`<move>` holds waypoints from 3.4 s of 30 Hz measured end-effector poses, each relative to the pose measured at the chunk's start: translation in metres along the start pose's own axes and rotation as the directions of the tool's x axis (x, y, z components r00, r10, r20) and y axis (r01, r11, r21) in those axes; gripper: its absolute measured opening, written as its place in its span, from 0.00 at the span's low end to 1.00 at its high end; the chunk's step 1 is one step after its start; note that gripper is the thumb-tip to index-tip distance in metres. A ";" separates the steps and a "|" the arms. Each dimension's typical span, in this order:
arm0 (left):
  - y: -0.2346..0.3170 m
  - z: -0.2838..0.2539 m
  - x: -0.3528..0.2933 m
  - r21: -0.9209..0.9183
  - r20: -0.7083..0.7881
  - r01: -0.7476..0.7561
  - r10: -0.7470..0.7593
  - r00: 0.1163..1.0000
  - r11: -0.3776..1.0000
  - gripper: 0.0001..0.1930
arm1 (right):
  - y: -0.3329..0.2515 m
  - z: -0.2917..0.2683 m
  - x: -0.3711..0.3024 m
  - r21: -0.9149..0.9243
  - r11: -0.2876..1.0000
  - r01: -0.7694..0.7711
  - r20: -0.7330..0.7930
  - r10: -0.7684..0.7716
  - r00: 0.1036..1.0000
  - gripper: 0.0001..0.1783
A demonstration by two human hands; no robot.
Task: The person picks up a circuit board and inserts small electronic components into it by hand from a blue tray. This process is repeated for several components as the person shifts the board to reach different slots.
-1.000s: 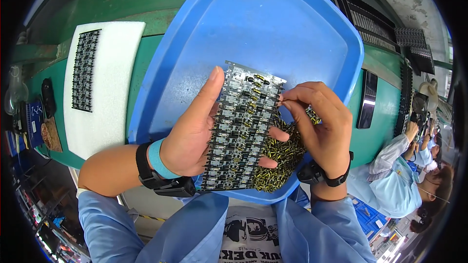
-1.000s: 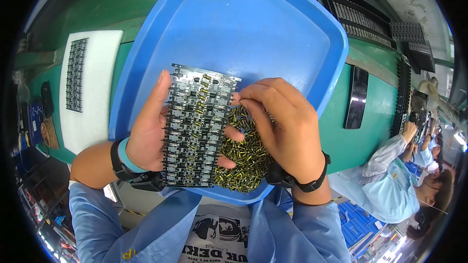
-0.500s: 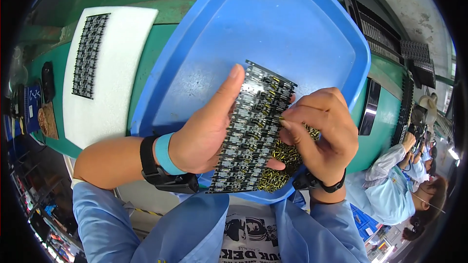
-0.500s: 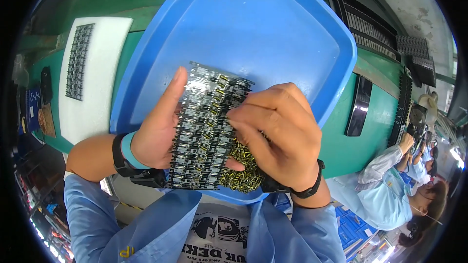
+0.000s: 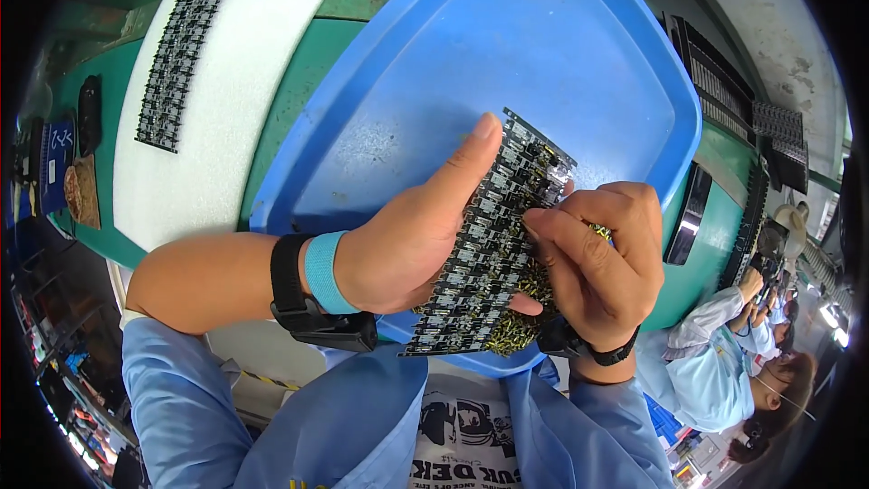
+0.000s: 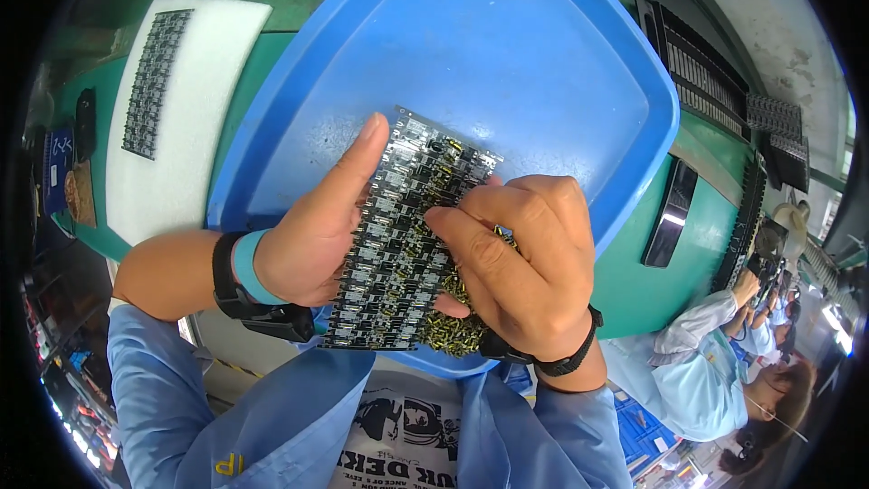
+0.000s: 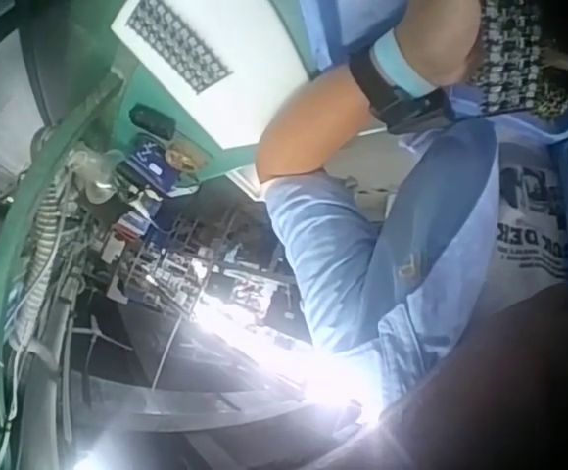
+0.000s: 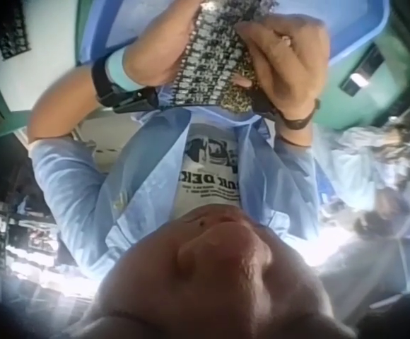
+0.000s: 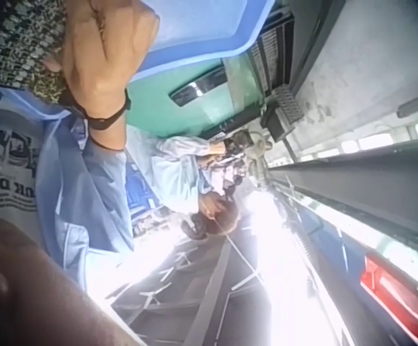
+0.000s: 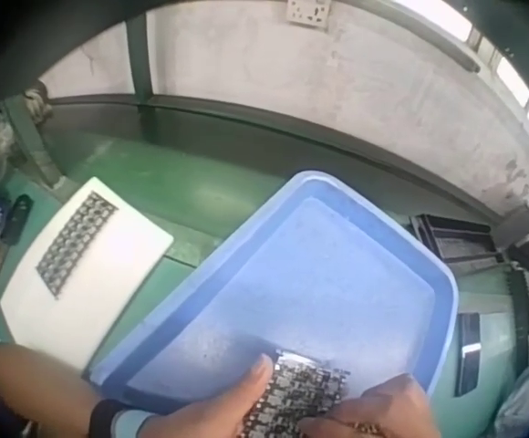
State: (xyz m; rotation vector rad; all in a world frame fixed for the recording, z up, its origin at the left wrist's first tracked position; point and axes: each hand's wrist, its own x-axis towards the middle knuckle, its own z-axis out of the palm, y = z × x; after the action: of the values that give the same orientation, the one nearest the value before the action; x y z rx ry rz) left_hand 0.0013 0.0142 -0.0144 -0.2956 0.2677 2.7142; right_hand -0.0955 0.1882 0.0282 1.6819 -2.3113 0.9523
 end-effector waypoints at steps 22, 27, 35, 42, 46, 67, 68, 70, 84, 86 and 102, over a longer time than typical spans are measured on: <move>0.001 0.003 -0.003 0.050 -0.044 0.015 -0.012 0.999 0.999 0.38 | -0.009 0.002 0.002 -0.088 0.996 -0.017 -0.006 0.017 1.000 0.23; 0.002 0.002 -0.003 0.065 -0.047 0.024 -0.021 0.999 0.998 0.37 | -0.008 0.002 0.003 -0.061 0.998 -0.007 0.023 0.009 1.000 0.23; 0.005 0.001 -0.008 0.021 -0.010 0.086 -0.085 0.996 0.996 0.38 | -0.008 0.002 0.001 -0.055 0.998 0.031 0.075 -0.027 0.997 0.21; 0.002 -0.005 -0.003 -0.006 -0.055 -0.022 0.021 0.998 1.000 0.44 | -0.009 -0.007 0.001 -0.055 0.998 0.023 0.142 -0.015 0.990 0.22; 0.009 0.001 0.001 0.051 0.002 -0.021 0.021 1.000 0.998 0.49 | 0.003 -0.020 -0.002 0.080 0.992 -0.102 0.097 0.094 0.991 0.21; 0.003 0.006 0.003 0.037 -0.003 0.005 -0.005 1.000 0.999 0.52 | 0.128 -0.088 -0.148 -0.328 0.255 -0.909 -0.350 0.861 0.368 0.43; 0.003 0.007 0.003 0.041 -0.004 0.003 -0.002 1.000 0.999 0.52 | 0.120 -0.085 -0.147 -0.316 0.265 -0.911 -0.331 0.869 0.368 0.42; 0.004 0.009 0.002 0.044 -0.011 0.003 -0.003 1.000 0.999 0.52 | 0.102 -0.083 -0.150 -0.373 0.311 -0.874 -0.360 0.820 0.445 0.40; 0.006 0.013 0.004 0.041 -0.079 0.006 -0.003 0.997 0.999 0.51 | 0.001 -0.031 -0.058 -0.100 0.989 -0.106 0.628 0.145 0.764 0.10; 0.005 0.012 0.003 0.038 -0.086 -0.002 0.005 0.996 0.999 0.51 | 0.006 -0.031 -0.050 -0.075 0.994 -0.082 0.614 0.111 0.781 0.15; 0.002 0.013 0.005 0.064 -0.191 -0.037 0.048 0.980 0.997 0.50 | 0.030 -0.012 -0.030 0.533 0.751 -0.389 0.107 0.396 0.912 0.07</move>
State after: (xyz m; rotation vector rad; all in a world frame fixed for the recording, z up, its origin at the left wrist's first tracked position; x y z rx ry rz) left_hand -0.0067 0.0168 -0.0033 -0.5415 0.4143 2.7155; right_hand -0.1137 0.2245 0.0118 1.3209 -2.6057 1.8551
